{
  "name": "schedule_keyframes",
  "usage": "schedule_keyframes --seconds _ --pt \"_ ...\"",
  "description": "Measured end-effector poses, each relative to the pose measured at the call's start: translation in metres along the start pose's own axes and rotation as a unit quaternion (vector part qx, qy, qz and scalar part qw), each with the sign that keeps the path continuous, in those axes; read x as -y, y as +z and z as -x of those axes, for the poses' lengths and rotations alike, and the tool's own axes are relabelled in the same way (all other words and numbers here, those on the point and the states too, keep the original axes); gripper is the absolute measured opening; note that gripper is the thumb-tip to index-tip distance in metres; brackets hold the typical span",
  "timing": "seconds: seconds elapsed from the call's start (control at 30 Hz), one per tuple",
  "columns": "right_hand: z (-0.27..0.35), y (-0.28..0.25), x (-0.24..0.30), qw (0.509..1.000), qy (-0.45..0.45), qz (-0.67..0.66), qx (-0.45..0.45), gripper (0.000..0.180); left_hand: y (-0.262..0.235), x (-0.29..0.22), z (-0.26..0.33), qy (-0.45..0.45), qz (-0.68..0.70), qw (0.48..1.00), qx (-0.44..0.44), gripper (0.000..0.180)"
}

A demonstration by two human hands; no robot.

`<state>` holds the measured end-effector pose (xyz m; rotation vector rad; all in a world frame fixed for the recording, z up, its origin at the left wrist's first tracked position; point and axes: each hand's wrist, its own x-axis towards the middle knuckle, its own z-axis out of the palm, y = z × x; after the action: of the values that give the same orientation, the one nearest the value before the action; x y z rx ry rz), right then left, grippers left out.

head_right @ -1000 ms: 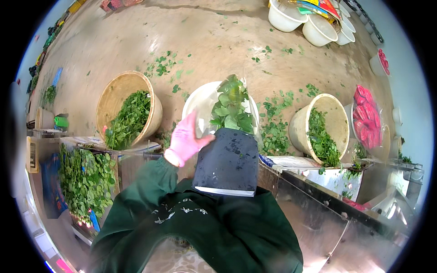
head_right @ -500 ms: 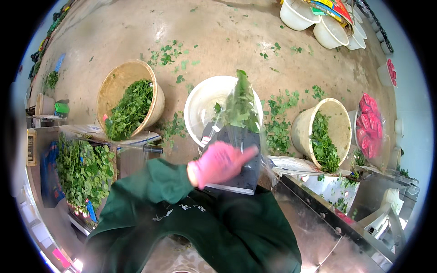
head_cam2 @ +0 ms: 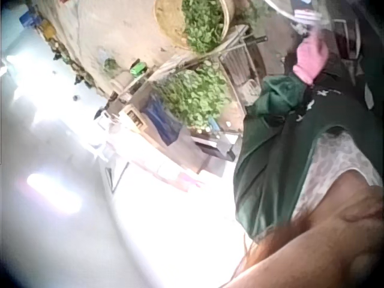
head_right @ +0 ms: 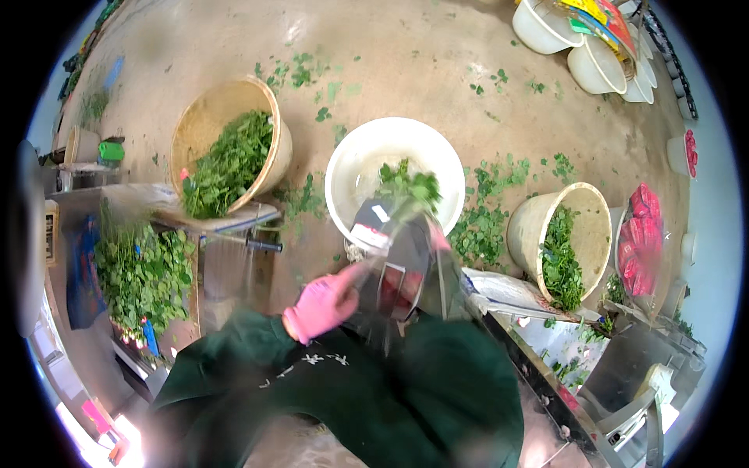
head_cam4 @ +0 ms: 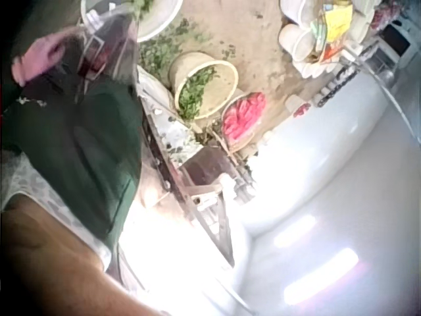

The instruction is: The person wraps individual rose stems in black paper, then places them into a clear plastic bag. The person repeats this process for several stems, arranging them on a table and handling the wrapping materials with gloved hands.

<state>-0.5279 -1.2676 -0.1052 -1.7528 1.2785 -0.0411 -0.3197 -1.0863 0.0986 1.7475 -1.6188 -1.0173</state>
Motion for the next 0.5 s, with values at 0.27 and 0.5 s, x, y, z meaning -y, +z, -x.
schedule_keyframes --seconds 0.27,0.5 --pt "-0.107 0.050 -0.014 0.967 -0.154 0.187 0.082 0.031 0.076 0.170 0.010 -0.364 0.088 0.925 -0.062 0.057" --pt "0.013 0.165 0.020 0.982 0.022 0.003 0.190 0.035 0.041 0.187 0.184 -0.304 0.077 0.947 -0.064 0.045"
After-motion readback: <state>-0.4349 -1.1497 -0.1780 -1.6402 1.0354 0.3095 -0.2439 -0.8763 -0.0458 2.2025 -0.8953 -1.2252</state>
